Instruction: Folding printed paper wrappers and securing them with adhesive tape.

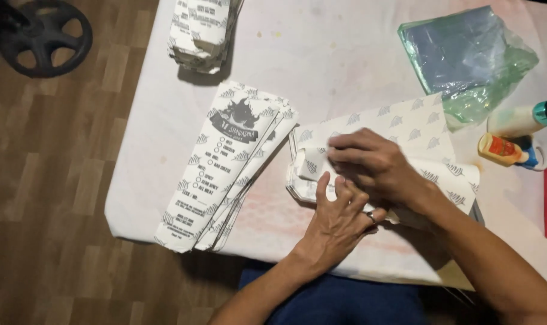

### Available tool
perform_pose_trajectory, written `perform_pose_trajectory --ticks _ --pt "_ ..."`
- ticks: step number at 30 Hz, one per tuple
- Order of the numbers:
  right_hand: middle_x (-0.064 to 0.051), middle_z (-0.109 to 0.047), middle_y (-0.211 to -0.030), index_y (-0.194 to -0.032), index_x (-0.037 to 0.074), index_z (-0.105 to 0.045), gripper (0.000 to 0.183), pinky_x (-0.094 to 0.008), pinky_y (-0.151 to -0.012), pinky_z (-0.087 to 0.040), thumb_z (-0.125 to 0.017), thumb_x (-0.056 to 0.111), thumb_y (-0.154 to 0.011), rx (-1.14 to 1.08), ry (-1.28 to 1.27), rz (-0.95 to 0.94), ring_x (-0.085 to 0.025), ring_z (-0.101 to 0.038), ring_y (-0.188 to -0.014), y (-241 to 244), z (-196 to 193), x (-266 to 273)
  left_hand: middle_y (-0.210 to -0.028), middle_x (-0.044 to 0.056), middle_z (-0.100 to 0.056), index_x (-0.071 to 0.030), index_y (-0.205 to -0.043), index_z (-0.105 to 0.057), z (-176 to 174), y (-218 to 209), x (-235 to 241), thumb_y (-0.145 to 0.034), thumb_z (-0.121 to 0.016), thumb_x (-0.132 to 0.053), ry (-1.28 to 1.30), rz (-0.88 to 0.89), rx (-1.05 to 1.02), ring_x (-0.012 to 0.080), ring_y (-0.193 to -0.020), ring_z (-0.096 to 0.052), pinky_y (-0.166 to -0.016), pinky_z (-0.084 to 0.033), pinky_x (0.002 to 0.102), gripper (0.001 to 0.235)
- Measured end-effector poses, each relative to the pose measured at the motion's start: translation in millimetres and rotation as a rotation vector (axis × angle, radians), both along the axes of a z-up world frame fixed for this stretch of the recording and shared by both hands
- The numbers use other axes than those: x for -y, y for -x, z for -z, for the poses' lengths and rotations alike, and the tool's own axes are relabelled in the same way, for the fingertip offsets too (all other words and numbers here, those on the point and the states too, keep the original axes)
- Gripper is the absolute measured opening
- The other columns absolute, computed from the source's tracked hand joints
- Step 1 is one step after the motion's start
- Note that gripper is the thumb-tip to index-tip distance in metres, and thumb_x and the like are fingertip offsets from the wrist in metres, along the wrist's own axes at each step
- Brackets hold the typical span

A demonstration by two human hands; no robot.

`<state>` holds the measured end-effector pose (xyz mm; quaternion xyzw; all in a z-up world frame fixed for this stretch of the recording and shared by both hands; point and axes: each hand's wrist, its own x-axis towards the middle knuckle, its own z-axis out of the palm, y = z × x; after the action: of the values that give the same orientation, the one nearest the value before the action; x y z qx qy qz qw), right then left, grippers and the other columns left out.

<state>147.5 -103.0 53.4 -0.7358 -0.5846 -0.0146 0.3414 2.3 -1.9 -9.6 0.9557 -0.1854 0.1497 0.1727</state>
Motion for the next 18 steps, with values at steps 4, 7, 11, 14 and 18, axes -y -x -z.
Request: perform_pose_trajectory --ticks 4,7,11,14,18 --pt "-0.018 -0.07 -0.12 -0.115 0.0 -0.07 0.024 -0.04 -0.083 -0.059 -0.077 0.006 -0.093 -0.023 -0.059 -0.064 -0.03 -0.068 -0.096 -6 1 -46 -0.108 0.0 -0.051 -0.032 -0.117 -0.064 -2 3 -3 -0.088 -0.075 -0.048 0.035 -0.028 0.123 0.0221 -0.106 -0.051 -0.116 -0.028 0.067 0.035" --pt "-0.02 -0.068 -0.122 -0.12 0.001 -0.066 0.027 -0.039 -0.081 -0.061 -0.074 -0.002 -0.094 -0.002 -0.053 -0.131 -0.031 -0.069 -0.102 -9 -1 -45 -0.116 0.0 -0.054 -0.036 -0.121 -0.061 -2 0 -2 -0.098 -0.059 -0.049 -0.019 -0.005 0.022 0.0258 -0.109 -0.051 -0.113 -0.029 0.07 0.026" --pt "-0.015 -0.067 -0.129 -0.121 0.004 -0.069 0.027 -0.042 -0.095 -0.055 -0.069 0.013 -0.096 -0.046 0.093 0.02 -0.03 -0.065 -0.111 0 -9 35 -0.119 0.011 -0.052 -0.032 -0.134 -0.052 -4 4 -1 -0.09 -0.074 -0.057 -0.052 -0.068 0.141 0.0349 -0.119 -0.05 -0.113 -0.033 0.067 0.055" --pt "-0.015 -0.069 -0.13 -0.119 0.004 -0.071 0.033 -0.037 -0.103 -0.055 -0.076 0.009 -0.087 -0.034 0.148 0.219 -0.028 -0.067 -0.116 -6 -5 123 -0.13 0.018 -0.055 -0.031 -0.156 -0.035 1 3 -2 -0.092 -0.073 -0.065 -0.18 -0.095 0.166 0.0383 -0.127 -0.052 -0.113 -0.036 0.067 0.082" --pt "-0.02 -0.074 -0.12 -0.112 -0.003 -0.075 0.037 -0.034 -0.103 -0.059 -0.085 -0.003 -0.076 -0.027 0.165 0.495 -0.028 -0.072 -0.112 -4 -9 172 -0.128 0.012 -0.053 -0.029 -0.158 -0.03 -1 4 -5 -0.095 -0.069 -0.064 -0.212 -0.066 0.153 0.0286 -0.123 -0.049 -0.112 -0.036 0.066 0.082"
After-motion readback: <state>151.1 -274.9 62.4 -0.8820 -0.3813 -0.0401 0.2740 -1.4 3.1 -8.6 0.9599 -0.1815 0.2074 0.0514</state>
